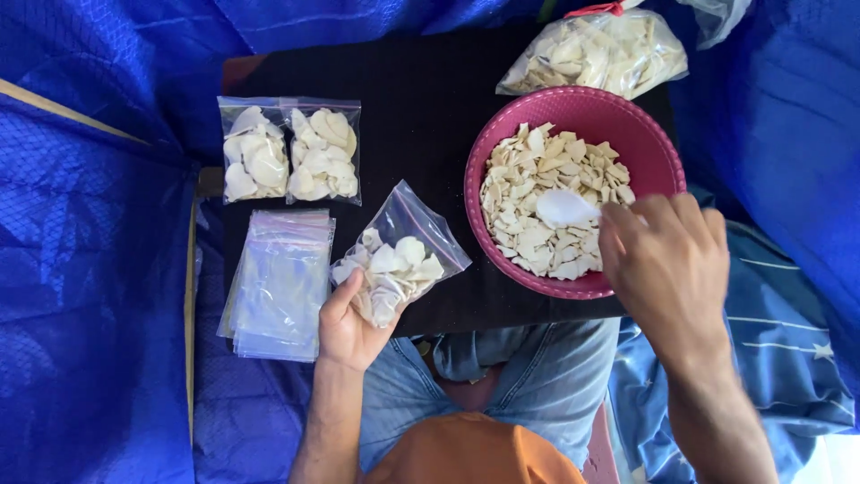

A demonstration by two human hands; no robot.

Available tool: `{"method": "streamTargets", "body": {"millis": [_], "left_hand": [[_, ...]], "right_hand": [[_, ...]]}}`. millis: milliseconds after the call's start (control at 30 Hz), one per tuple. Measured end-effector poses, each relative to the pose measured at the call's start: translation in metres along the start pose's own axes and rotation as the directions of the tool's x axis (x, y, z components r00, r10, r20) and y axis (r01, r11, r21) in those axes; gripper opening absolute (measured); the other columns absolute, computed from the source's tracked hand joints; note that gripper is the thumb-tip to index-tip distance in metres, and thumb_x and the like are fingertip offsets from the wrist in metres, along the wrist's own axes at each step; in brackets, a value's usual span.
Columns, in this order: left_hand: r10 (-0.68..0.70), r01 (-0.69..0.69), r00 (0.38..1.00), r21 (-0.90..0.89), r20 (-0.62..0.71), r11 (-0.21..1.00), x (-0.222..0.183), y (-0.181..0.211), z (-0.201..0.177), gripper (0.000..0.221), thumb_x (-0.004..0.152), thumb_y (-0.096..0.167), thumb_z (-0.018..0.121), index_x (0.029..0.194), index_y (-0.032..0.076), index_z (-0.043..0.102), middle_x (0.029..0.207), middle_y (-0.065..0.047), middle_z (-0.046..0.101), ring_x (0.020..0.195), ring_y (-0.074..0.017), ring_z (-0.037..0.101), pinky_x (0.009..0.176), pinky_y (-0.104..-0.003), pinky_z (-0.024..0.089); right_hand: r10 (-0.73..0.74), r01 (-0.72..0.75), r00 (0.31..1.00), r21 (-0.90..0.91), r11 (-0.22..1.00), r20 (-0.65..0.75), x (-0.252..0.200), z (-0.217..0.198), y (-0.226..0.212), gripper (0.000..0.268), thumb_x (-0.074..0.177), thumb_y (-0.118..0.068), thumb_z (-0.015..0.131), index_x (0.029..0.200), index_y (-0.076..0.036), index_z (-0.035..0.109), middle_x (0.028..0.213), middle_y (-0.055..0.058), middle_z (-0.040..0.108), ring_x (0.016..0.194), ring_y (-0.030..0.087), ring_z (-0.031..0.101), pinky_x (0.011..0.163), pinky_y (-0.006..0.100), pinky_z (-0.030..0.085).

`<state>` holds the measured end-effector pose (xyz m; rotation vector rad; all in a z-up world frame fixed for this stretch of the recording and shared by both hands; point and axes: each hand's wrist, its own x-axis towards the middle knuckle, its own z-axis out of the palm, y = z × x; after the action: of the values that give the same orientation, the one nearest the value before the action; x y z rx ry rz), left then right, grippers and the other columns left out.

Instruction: Scooping dried food pieces from a bowl into small plastic bags and sealing them.

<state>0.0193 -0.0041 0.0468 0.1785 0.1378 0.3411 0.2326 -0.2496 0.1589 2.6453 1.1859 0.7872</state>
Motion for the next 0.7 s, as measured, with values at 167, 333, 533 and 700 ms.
{"method": "streamTargets", "body": {"millis": [167, 333, 533, 700], "left_hand": [[0.005, 0.021, 0.971, 0.105, -0.238, 0.994, 0.003, 0.000, 0.000, 0.062, 0.093, 0.016, 0.055, 0.152, 0.001, 0.043, 0.153, -0.020, 0.050, 0.141, -0.0367, 0.047, 0.120, -0.056, 0.032], [0.027, 0.067, 0.881, 0.182, -0.472, 0.981, 0.005, 0.001, -0.002, 0.067, 0.089, 0.024, 0.043, 0.153, 0.005, 0.042, 0.158, -0.022, 0.046, 0.144, -0.0421, 0.042, 0.118, -0.064, 0.029], [0.039, 0.061, 0.881, 0.195, -0.472, 0.979, 0.006, 0.000, -0.011, 0.065, 0.089, 0.023, 0.045, 0.152, 0.006, 0.044, 0.155, -0.020, 0.049, 0.141, -0.0416, 0.045, 0.116, -0.064, 0.033], [0.024, 0.042, 0.947, 0.197, -0.321, 0.979, 0.004, -0.005, -0.020, 0.059, 0.092, 0.019, 0.052, 0.149, 0.004, 0.048, 0.152, -0.022, 0.052, 0.138, -0.0405, 0.050, 0.113, -0.062, 0.038]], "right_hand": [[-0.010, 0.022, 0.995, 0.129, 0.991, -0.095, 0.017, 0.051, 0.003, 0.005, 0.097, -0.025, 0.078, 0.096, -0.022, 0.081, 0.090, -0.001, 0.070, 0.085, 0.019, 0.065, 0.075, 0.032, 0.050], [-0.022, 0.056, 0.994, 0.345, 0.937, -0.103, 0.018, 0.050, 0.006, 0.004, 0.094, -0.023, 0.080, 0.094, -0.019, 0.082, 0.083, 0.007, 0.070, 0.079, 0.027, 0.067, 0.072, 0.037, 0.052], [-0.017, 0.030, 0.999, 0.295, 0.955, -0.049, 0.012, 0.040, 0.010, 0.003, 0.096, -0.025, 0.082, 0.094, -0.022, 0.083, 0.084, 0.002, 0.072, 0.080, 0.023, 0.066, 0.076, 0.033, 0.050], [-0.020, 0.048, 0.997, 0.404, 0.914, -0.072, 0.014, 0.051, 0.003, 0.003, 0.093, -0.022, 0.083, 0.095, -0.020, 0.083, 0.080, 0.005, 0.069, 0.077, 0.023, 0.064, 0.073, 0.034, 0.050]]}}
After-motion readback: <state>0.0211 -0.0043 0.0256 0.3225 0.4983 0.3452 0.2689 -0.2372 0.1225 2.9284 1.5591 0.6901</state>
